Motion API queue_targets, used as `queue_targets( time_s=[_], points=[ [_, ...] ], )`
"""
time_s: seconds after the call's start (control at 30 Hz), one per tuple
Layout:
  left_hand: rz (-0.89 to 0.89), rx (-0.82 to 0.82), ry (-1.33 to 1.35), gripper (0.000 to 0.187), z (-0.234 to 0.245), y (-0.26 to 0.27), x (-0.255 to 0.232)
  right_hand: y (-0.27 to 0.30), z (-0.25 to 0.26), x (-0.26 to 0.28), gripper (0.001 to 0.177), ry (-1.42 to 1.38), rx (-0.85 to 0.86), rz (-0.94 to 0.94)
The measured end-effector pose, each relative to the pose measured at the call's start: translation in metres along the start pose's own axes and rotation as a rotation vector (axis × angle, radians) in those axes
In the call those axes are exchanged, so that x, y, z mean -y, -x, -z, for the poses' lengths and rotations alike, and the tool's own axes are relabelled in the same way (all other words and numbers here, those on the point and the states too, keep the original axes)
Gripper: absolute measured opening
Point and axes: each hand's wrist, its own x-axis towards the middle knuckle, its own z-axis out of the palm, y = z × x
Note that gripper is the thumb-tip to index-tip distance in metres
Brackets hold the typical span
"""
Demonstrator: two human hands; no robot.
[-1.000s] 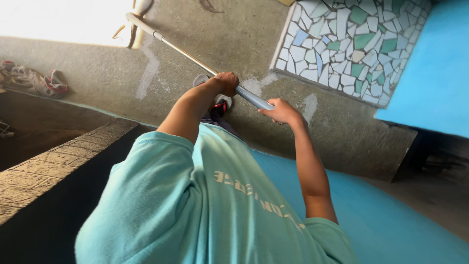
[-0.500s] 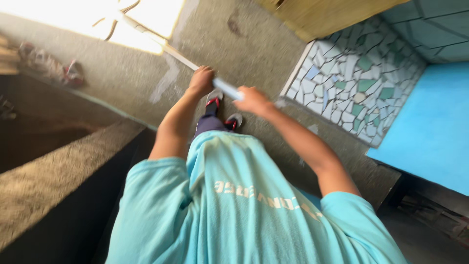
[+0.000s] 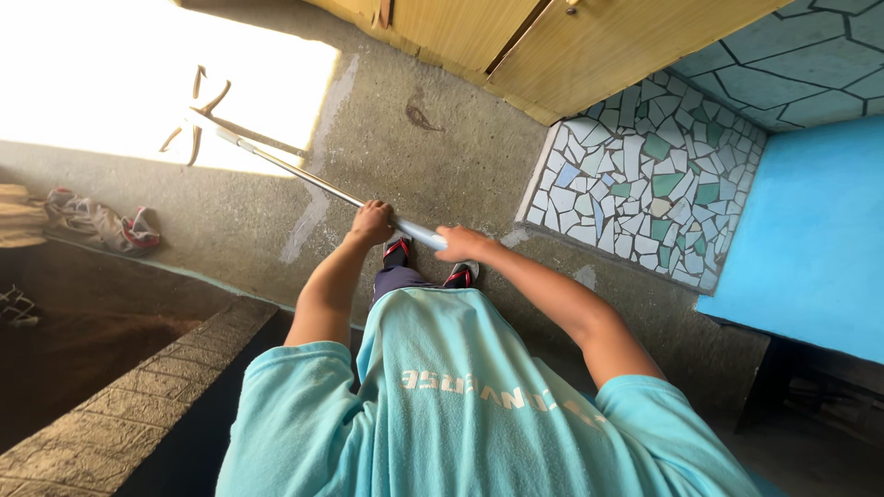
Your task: The person holds a metal gardening hoe by its handle, turning it over and moving their hands along the shaft before setting it down.
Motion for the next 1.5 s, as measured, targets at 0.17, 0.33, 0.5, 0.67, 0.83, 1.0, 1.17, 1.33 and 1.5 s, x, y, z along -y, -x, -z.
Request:
queue_targets(
  time_s=[0.17,0.33,0.5,0.67,0.83,1.0,1.17,1.33,1.5],
  points=[
    [-0.057,0.053,0.118,0.042,-0.007,-0.02,-0.031,0.011,0.011,-0.056,0.053,0.02,-0.003,-0.06],
    [-0.035,0.023,0.149,0.041,-0.007,-0.018,-0.048,0.029,0.014,-0.077,0.063,0.006,-0.103,0.067],
    [0.149,-0.099,0.083,0.038,-0.019,-0.02,-0.083,0.066,0.01,-0.067,0.063,-0.131,-0.23,-0.032],
    [0.133,-0.03,0.038,0.042,-0.029,-0.032,-0.125,0.113,0.033,-0.087,0.06,-0.254,-0.363,-0.032],
    [0.109,0.031,0.032,0.05,-0.047,-0.042,-0.176,0.149,0.043,-0.133,0.056,-0.331,-0.408,-0.093],
    [0.07,-0.138,0.017,0.055,-0.092,-0.027,-0.225,0.184,0.032,-0.173,0.057,-0.395,-0.441,-0.021],
    [0.06,0.036,-0.087,0.056,-0.106,-0.019,-0.239,0.209,0.013,-0.196,0.059,-0.4,-0.431,0.054],
    [0.014,0.033,-0.133,0.057,-0.111,-0.019,-0.25,0.222,0.01,-0.215,0.051,-0.578,-0.455,0.128],
    [0.006,-0.044,-0.174,0.048,-0.116,-0.015,-0.256,0.227,0.01,-0.221,0.047,-0.674,-0.525,0.276]
  ],
)
